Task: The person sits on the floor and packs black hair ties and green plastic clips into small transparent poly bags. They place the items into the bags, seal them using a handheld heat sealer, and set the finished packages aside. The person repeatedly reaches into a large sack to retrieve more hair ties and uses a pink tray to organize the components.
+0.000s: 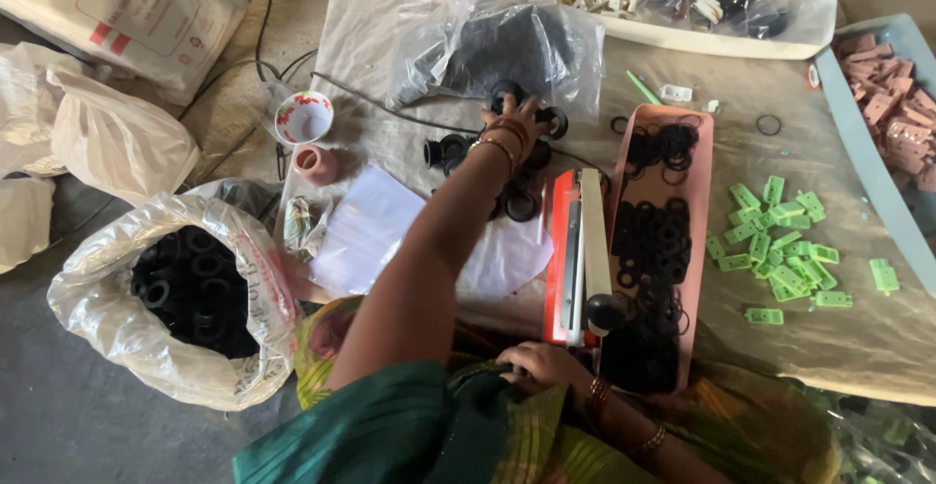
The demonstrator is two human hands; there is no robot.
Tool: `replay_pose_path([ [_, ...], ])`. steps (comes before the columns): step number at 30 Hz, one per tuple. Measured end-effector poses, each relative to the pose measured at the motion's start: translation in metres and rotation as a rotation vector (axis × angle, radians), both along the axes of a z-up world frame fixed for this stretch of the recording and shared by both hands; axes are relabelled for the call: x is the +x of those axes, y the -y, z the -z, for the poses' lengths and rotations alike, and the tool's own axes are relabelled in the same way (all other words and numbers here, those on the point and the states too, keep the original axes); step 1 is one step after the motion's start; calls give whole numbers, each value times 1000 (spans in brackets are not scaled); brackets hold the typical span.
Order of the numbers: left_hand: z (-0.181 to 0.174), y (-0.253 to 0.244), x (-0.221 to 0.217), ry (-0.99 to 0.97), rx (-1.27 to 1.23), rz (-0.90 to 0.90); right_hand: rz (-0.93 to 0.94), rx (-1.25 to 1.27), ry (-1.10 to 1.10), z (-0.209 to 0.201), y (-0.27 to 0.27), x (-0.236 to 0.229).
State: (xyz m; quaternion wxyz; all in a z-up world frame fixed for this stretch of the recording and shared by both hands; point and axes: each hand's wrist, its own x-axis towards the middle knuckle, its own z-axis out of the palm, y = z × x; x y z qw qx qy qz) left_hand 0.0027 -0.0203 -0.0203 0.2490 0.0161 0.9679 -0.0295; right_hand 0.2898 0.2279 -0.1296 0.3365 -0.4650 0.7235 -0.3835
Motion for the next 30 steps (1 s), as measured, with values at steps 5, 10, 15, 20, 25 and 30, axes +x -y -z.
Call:
replay_pose_path([
  [5, -14, 39, 30, -175, 252, -46, -8, 54, -37, 6, 0, -3],
  [10, -12, 128, 111, -355, 514, -138, -74, -76, -161, 5, -3, 1],
  [15, -5, 241, 257, -548, 620, -456, -44, -70, -144, -1, -9, 0],
  [20, 56, 315, 420, -1095, 180, -865, 38, 91, -19, -27, -5, 1],
  [25, 145, 371, 495, -1073, 66, -1459, 185, 324, 116, -57, 6, -3],
  [30, 202, 383, 516, -473, 118, -1724, 298, 404, 83, -48, 15, 4],
])
